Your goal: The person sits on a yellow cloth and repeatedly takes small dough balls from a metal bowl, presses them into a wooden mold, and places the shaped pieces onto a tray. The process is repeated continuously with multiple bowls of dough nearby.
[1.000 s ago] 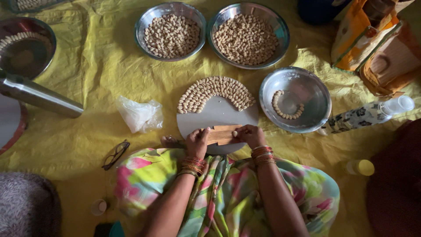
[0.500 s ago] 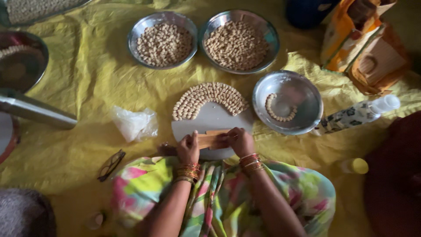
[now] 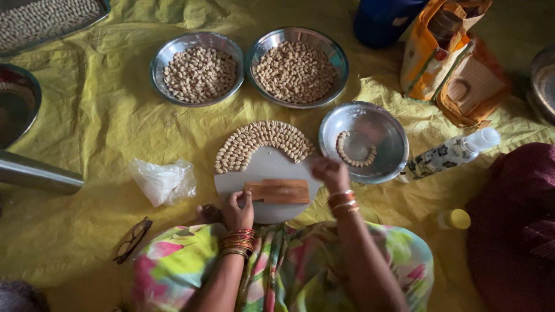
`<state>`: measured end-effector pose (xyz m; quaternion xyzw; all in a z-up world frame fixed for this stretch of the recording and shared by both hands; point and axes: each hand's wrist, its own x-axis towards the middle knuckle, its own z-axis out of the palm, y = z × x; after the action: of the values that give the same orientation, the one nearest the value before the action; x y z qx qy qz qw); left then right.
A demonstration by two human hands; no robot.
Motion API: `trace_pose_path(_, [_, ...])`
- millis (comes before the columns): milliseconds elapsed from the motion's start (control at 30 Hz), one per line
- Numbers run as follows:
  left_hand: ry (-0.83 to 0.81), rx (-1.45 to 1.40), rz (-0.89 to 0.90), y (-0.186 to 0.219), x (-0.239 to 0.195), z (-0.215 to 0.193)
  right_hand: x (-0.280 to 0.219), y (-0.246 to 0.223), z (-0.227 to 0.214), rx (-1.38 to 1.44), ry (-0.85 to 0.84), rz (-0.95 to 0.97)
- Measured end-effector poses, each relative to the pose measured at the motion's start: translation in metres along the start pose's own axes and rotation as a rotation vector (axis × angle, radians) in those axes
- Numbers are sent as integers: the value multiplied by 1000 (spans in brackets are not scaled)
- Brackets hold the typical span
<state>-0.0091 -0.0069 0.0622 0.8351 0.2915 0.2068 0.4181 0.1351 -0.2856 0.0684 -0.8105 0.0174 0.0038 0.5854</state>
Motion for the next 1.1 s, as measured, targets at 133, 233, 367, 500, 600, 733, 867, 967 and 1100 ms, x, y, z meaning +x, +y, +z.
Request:
trace_pose_path(133, [96, 12, 153, 6, -4, -2, 83, 19, -55, 118, 74, -159])
trace_pose_path(233, [19, -29, 170, 22, -1, -11, 136, 26, -87, 422, 143, 188])
trace_pose_path(367, [-136, -114, 76, 46, -4, -21, 155, 39, -105, -91, 288, 106])
trace_pose_path(500, [-192, -147, 27, 55, -1, -19, 171, 42, -103, -705, 349, 6])
trace_pose_path(600, [-226, -179, 0, 52, -1, -15, 178, 47, -99, -664, 285, -53])
trace_pose_path(733, [-183, -217, 45, 49, -3, -8, 182, 56, -94, -681, 291, 20])
trace_pose_path(867, [-212, -234, 8, 51, -3, -8, 181, 60, -97, -679, 217, -8])
trace_pose_path(967, [-205, -257, 36, 51, -3, -7, 181, 59, -97, -666, 198, -60])
trace_pose_path(1100, [-194, -261, 72, 51, -5, -9, 177, 56, -99, -639, 163, -185])
